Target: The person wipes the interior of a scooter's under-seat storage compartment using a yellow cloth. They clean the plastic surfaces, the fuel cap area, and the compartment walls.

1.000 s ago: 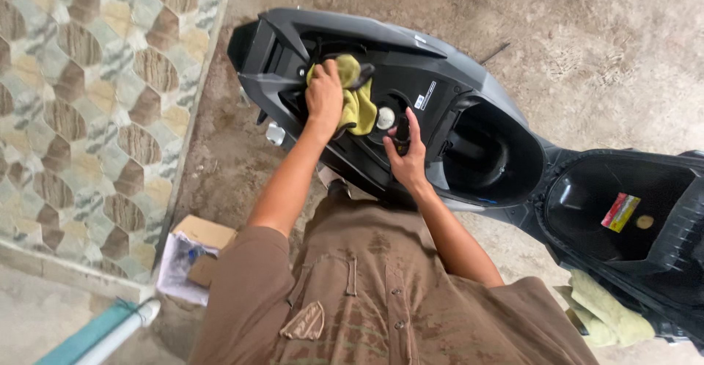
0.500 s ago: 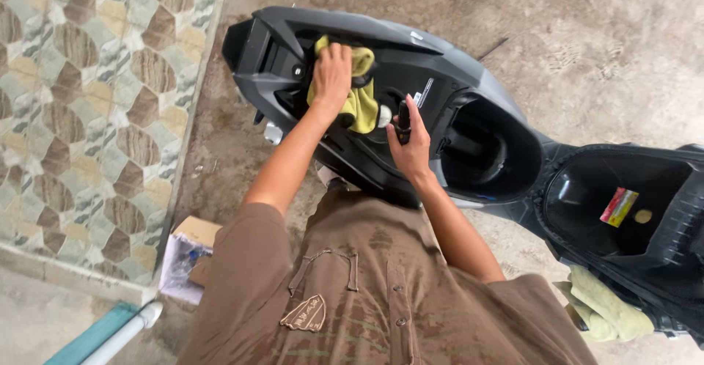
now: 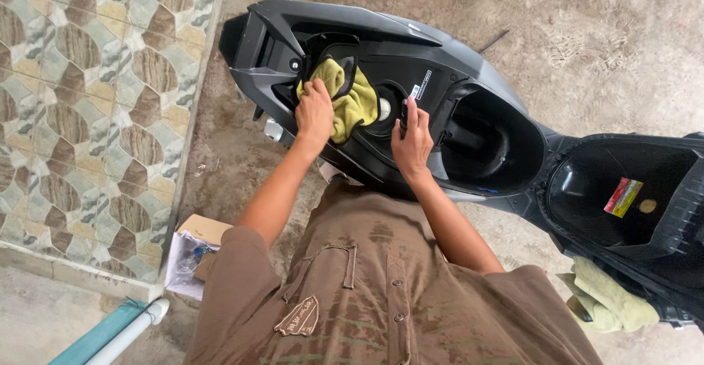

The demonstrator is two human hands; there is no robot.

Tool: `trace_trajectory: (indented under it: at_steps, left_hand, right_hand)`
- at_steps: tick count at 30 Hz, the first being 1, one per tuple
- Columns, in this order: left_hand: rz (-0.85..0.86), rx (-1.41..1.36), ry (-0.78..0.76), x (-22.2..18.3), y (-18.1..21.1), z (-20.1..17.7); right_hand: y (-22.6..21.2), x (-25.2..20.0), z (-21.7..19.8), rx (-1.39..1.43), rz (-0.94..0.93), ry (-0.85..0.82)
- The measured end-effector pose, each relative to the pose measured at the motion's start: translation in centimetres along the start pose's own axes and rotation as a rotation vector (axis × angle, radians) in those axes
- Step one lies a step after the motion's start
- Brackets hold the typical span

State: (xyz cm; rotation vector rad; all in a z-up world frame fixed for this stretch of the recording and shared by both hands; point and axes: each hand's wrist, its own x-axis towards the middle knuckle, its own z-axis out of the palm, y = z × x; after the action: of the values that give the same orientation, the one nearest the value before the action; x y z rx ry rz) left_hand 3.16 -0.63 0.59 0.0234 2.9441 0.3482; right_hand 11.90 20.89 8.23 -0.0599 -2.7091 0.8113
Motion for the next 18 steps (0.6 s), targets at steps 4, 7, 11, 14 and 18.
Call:
trace_trajectory:
  at_steps: [4,7,11,14,18]
  left_hand:
    - [0.19,0.01,0.241,1.6,0.1,-0.8]
    - [0.324,-0.023,0.345,4.0,0.5,-1.2]
    - [0.353,-0.103,0.332,6.1,0.9,-1.3]
    - [0.275,-0.092,0.24,5.4,0.1,-1.3]
    - [0.091,0.018,-0.068,1.1,-1.4,-0.6]
  right_hand:
    - [0.2,0.6,0.9,-0.003,0.015,-0.044]
    - [-0.2,0.6,1.2,0.028,-0.004,-0.029]
    - [-0.4,0.6,0.7,0.084,0.011,-0.057]
    - [-0.9,0.4,0.7,0.156,0.024,-0.074]
    - [-0.8,0.6,0.4,0.201,0.009,-0.057]
